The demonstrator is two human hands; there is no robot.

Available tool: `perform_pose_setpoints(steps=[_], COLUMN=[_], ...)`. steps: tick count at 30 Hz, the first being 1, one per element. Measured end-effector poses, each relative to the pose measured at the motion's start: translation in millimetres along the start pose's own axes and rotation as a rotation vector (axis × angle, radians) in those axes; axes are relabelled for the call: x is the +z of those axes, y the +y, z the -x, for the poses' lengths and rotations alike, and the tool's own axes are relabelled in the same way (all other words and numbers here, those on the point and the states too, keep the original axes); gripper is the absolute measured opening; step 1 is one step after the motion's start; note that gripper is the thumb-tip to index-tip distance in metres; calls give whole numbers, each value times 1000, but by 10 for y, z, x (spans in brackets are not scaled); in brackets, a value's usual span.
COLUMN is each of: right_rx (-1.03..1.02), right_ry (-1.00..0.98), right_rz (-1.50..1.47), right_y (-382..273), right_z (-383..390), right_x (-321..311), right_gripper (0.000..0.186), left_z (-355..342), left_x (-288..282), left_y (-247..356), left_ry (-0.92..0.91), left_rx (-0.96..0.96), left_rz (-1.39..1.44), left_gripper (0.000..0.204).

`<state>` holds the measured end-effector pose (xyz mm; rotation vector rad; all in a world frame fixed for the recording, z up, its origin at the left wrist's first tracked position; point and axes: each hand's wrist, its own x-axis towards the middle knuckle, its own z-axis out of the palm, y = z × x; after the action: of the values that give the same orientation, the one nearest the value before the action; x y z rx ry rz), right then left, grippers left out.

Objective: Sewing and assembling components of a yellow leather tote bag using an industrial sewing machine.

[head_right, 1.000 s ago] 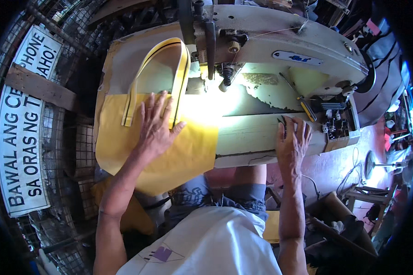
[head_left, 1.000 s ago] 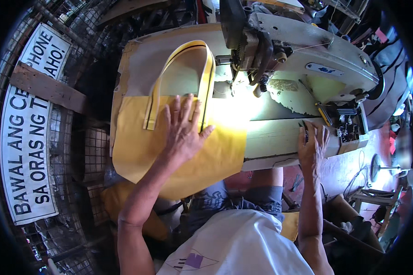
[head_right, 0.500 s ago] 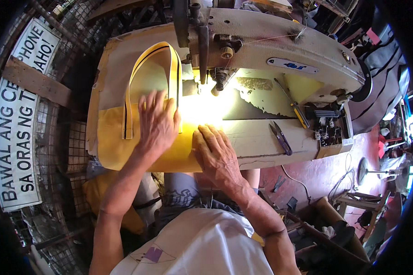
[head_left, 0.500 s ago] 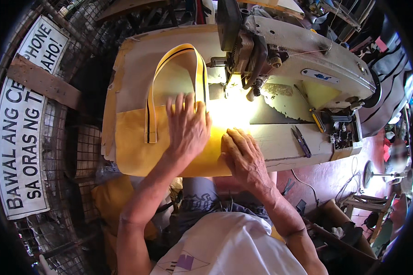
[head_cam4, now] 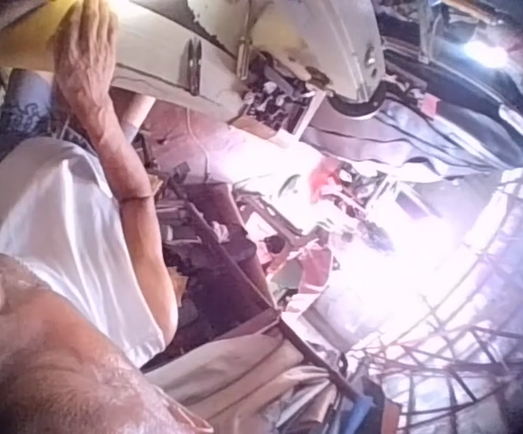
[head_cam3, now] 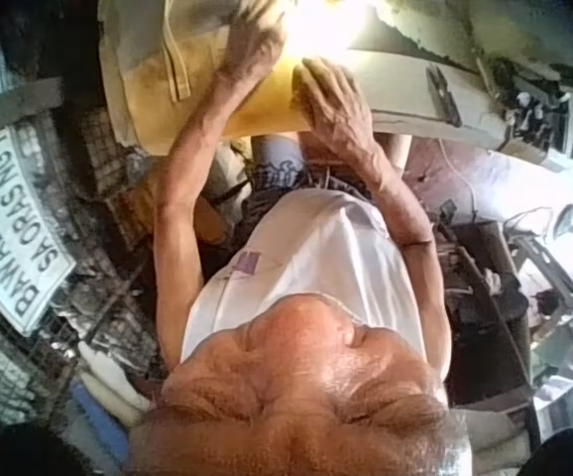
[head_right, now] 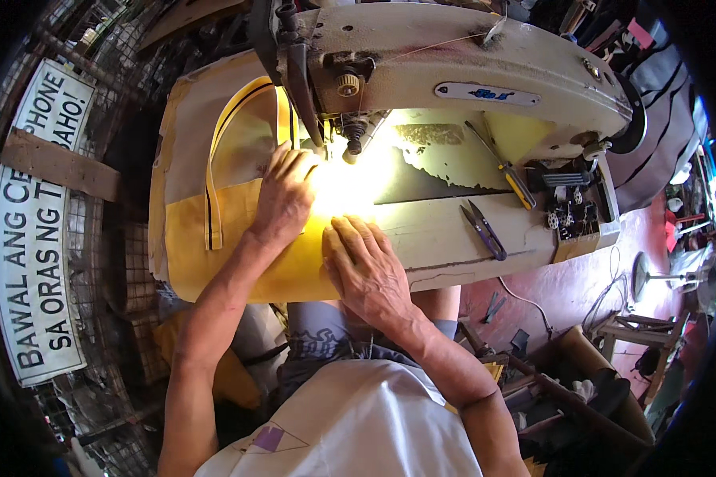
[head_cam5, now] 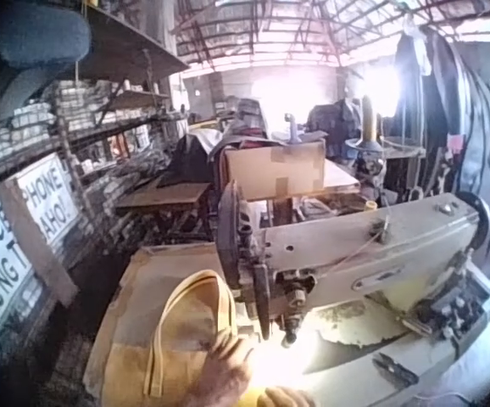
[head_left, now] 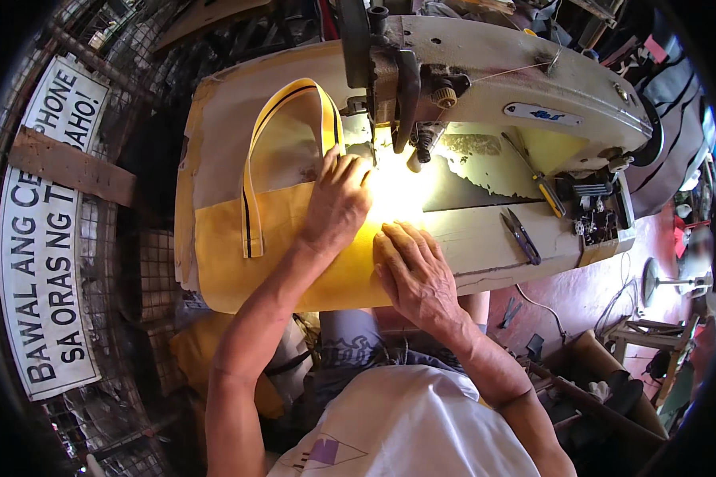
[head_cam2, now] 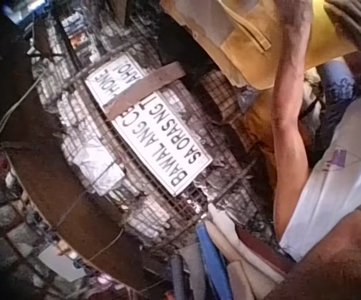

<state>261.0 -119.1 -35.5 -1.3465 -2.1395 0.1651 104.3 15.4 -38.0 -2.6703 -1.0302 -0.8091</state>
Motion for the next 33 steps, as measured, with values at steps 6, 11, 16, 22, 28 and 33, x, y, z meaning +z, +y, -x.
perform_pose_setpoints(steps=[6,11,16,22,28,33], right_rx=[1,5,18,70,35,11], right_ry=[22,17,31,-78,-136,-157], right_rz=[-24,-11,-7,49,30,43], right_y=[-16,-12,-3,338,511,675], right_z=[1,-2,-2,-60,-206,-487], right_x=[0,-22,-21,-288,-311,-295], right_gripper=[41,41,41,56,60,54], left_z=[-64,-160,-218,560,887,765], left_x=[46,160,62,-658,-667,-525], left_y=[22,-242,-579,-416,-418,-522], left_ry=[-42,67,120,-190,-380,-373], left_rx=[-26,10,-165,-356,-475,-515], left_rz=[-148,-180,-68,41,-70,-166], left_gripper=[9,9,37,46,66,63])
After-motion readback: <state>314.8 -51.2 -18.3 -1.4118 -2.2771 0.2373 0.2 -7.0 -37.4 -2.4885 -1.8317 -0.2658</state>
